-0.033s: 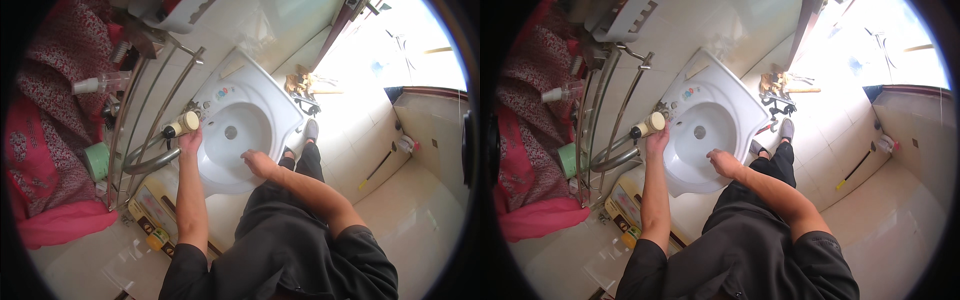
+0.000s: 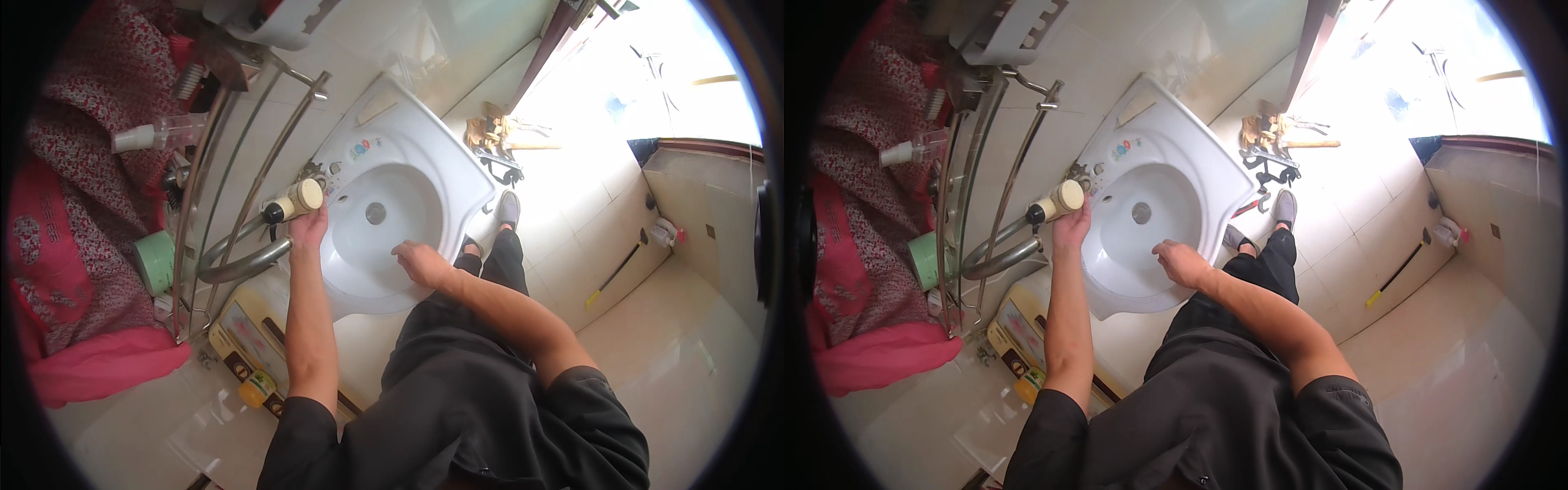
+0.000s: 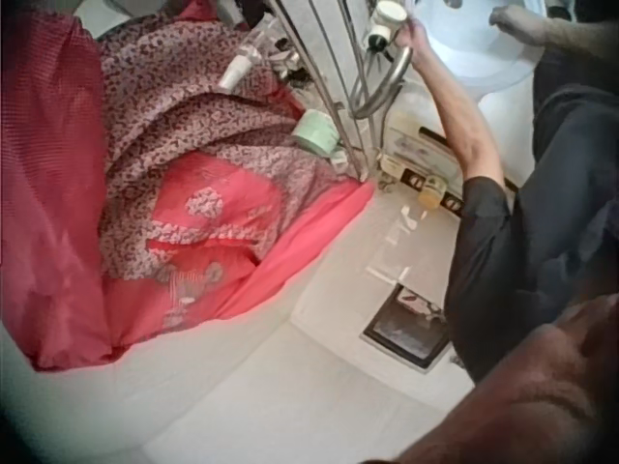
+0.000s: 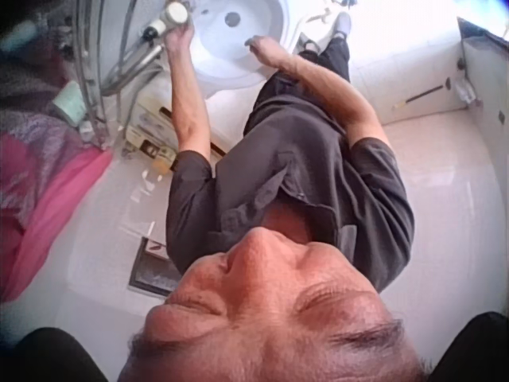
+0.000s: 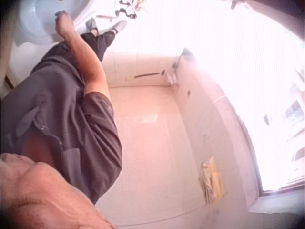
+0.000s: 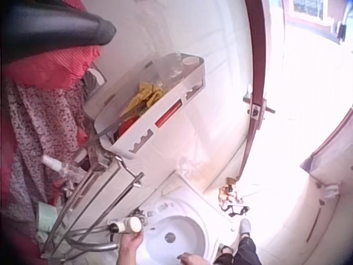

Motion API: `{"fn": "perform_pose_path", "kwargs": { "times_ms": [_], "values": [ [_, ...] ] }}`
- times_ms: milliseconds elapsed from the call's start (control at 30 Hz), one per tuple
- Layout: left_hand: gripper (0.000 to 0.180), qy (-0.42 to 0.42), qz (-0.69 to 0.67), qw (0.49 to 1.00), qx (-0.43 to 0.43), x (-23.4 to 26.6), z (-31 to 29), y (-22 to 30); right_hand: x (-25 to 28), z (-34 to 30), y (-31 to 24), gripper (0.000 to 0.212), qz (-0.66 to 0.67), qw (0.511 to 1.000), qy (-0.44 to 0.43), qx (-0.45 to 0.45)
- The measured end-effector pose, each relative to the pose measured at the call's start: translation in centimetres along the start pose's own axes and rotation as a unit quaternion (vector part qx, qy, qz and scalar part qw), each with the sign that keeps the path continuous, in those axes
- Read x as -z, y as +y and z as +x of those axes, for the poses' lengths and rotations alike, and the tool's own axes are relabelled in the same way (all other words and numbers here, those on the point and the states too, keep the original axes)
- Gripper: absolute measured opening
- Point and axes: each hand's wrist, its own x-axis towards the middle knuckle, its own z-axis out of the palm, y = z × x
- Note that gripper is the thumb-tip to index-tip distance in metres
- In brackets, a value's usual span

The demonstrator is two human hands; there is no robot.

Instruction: The person works on a bathroom sink, using a wrench to tighten connections on the faucet and pipes. They wipe the area with a cloth and adjust the faucet handle, ensuring the plumbing is secure.

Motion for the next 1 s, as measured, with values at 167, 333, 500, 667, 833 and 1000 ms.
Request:
{"fn": "perform_pose_path", "kwargs": {
  "times_ms": [167, 333, 500, 667, 833, 1000],
  "values": [
    [0.035, 0.056, 0.009, 0.998, -0.026, -0.4, -1.3, -0.5, 0.0, -0.7, 0.0, 0.018, 0.015, 0.999, 0.047, 0.017],
    [0.034, 0.061, 0.016, 0.997, -0.037, -1.1, -2.1, -1.0, 0.1, -1.2, -0.4, 0.019, -0.001, 0.999, 0.048, 0.012],
    [0.030, 0.051, 0.028, 0.998, -0.027, -1.0, -0.8, -1.0, 0.3, -1.3, -0.3, 0.022, -0.008, 0.998, 0.066, 0.023],
    [0.031, 0.053, 0.018, 0.998, -0.025, 0.1, 0.2, -0.5, 0.3, -1.3, -0.3, 0.021, -0.002, 0.997, 0.067, 0.036],
    [0.033, 0.029, 0.018, 0.999, -0.028, 0.1, -0.4, -0.8, 0.1, -1.2, -0.3, 0.021, -0.023, 0.997, 0.056, 0.039],
    [0.035, 0.049, -0.029, 0.998, -0.007, -0.6, -0.3, -1.4, 0.5, -1.5, -1.0, 0.020, -0.037, 0.997, 0.042, 0.048]
  ]
}}
